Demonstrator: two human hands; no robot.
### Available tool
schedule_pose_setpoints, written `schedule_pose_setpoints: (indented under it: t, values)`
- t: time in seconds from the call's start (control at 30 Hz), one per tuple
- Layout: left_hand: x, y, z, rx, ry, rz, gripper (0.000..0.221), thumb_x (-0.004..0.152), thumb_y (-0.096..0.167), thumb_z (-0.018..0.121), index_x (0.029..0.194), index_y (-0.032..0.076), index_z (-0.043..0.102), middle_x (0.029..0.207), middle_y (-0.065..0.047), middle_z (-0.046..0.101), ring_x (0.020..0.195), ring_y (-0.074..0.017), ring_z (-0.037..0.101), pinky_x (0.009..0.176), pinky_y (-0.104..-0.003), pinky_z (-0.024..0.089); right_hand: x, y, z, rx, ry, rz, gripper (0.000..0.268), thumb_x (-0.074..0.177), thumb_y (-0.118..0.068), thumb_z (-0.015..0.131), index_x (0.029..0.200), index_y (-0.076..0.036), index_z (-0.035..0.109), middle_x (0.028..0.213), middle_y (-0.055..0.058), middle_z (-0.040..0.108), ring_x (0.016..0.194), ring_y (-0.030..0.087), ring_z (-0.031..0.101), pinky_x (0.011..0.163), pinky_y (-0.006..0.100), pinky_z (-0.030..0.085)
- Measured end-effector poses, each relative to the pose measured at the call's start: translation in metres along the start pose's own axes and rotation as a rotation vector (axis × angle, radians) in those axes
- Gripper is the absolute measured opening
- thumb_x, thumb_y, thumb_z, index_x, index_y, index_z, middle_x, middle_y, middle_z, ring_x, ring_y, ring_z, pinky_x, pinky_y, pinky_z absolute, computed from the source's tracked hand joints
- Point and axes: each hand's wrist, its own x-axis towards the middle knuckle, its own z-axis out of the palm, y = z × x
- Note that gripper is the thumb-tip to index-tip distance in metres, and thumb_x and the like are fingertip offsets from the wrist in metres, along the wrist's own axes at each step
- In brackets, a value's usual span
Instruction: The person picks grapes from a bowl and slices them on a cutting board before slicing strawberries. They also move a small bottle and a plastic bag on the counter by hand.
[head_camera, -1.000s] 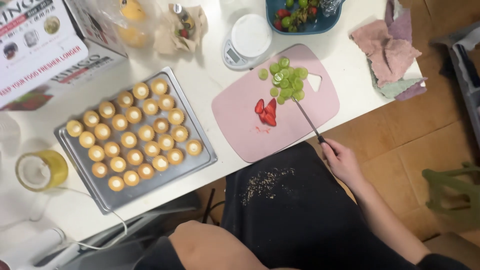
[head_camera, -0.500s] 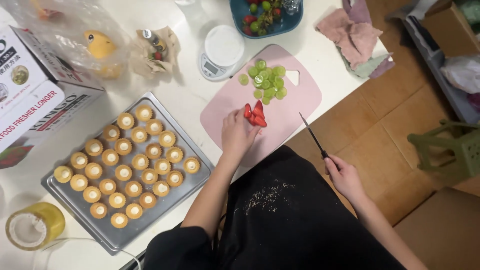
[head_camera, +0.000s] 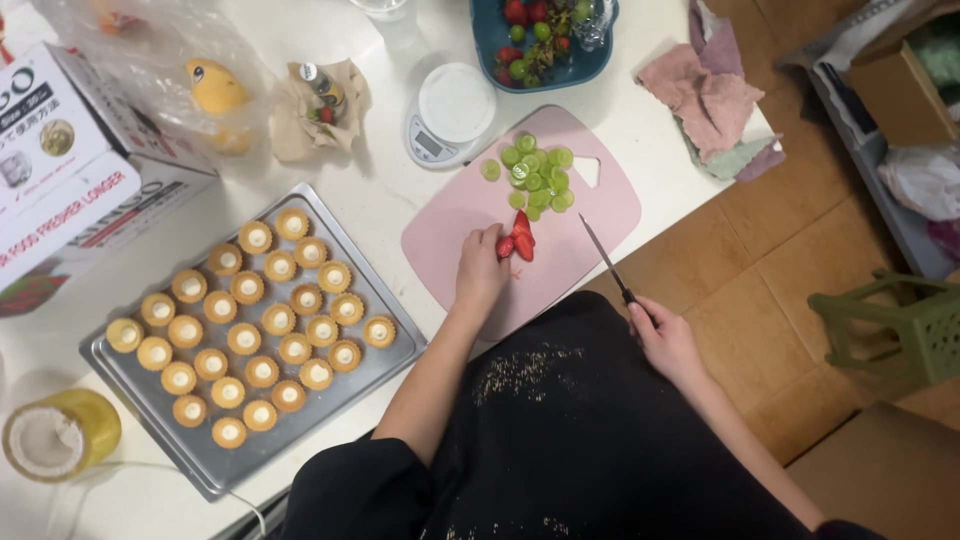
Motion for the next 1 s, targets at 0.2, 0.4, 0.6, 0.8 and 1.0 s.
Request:
schedule_pose_setpoints:
  t: [0.2, 0.4, 0.6, 0.8, 1.0]
  values:
    - [0.002, 0.014, -0.010, 0.092, -0.045, -0.086, 0.032, 0.079, 0.015, 0.074, 0.109, 0.005, 0.072, 0.100, -0.017, 0.066, 0.093, -0.0367, 0.066, 0.083, -0.045, 0.055, 0.049, -0.020, -0.029, -0.051, -0.067, -0.064, 0.030, 0.103, -0.024, 0.059, 0.121, -0.003, 0.071, 0.069, 0.000, 0.062, 0.057, 0.006, 0.051, 0.051, 0.025, 0.041]
    - [-0.003, 0.024, -0.001, 0.147, 0.022, -0.173, 0.028, 0.090, 0.022, 0.069, 0.115, 0.009, 0.074, 0.100, -0.014, 0.068, 0.091, -0.0339, 0.068, 0.081, -0.045, 0.056, 0.096, -0.028, -0.060, -0.100, -0.177, -0.188, 0.030, 0.103, -0.023, 0.059, 0.120, -0.002, 0.071, 0.067, 0.000, 0.060, 0.056, 0.006, 0.049, 0.051, 0.025, 0.040]
    - [-0.012, 0.042, 0.011, 0.141, 0.133, -0.211, 0.041, 0.084, 0.030, 0.078, 0.117, 0.007, 0.071, 0.109, -0.014, 0.066, 0.098, -0.0331, 0.066, 0.084, -0.043, 0.056, 0.136, -0.030, -0.082, -0.095, -0.274, -0.223, 0.030, 0.104, -0.023, 0.058, 0.119, -0.001, 0.071, 0.069, 0.000, 0.059, 0.054, 0.006, 0.046, 0.048, 0.025, 0.037]
    - [0.001, 0.076, 0.029, 0.226, 0.205, -0.318, 0.056, 0.077, 0.030, 0.083, 0.123, 0.005, 0.064, 0.116, -0.016, 0.058, 0.109, -0.0352, 0.058, 0.088, -0.045, 0.054, 0.154, -0.019, -0.096, -0.102, -0.313, -0.258, 0.029, 0.103, -0.023, 0.059, 0.119, -0.002, 0.071, 0.068, 0.000, 0.060, 0.053, 0.004, 0.049, 0.048, 0.023, 0.039]
    - [0.009, 0.074, 0.046, 0.272, 0.244, -0.363, 0.036, 0.085, 0.014, 0.072, 0.120, 0.005, 0.066, 0.116, -0.016, 0.060, 0.107, -0.0355, 0.061, 0.085, -0.047, 0.055, 0.160, -0.005, -0.115, -0.049, -0.342, -0.209, 0.029, 0.104, -0.022, 0.058, 0.118, 0.000, 0.070, 0.068, -0.001, 0.058, 0.052, 0.005, 0.047, 0.047, 0.023, 0.037]
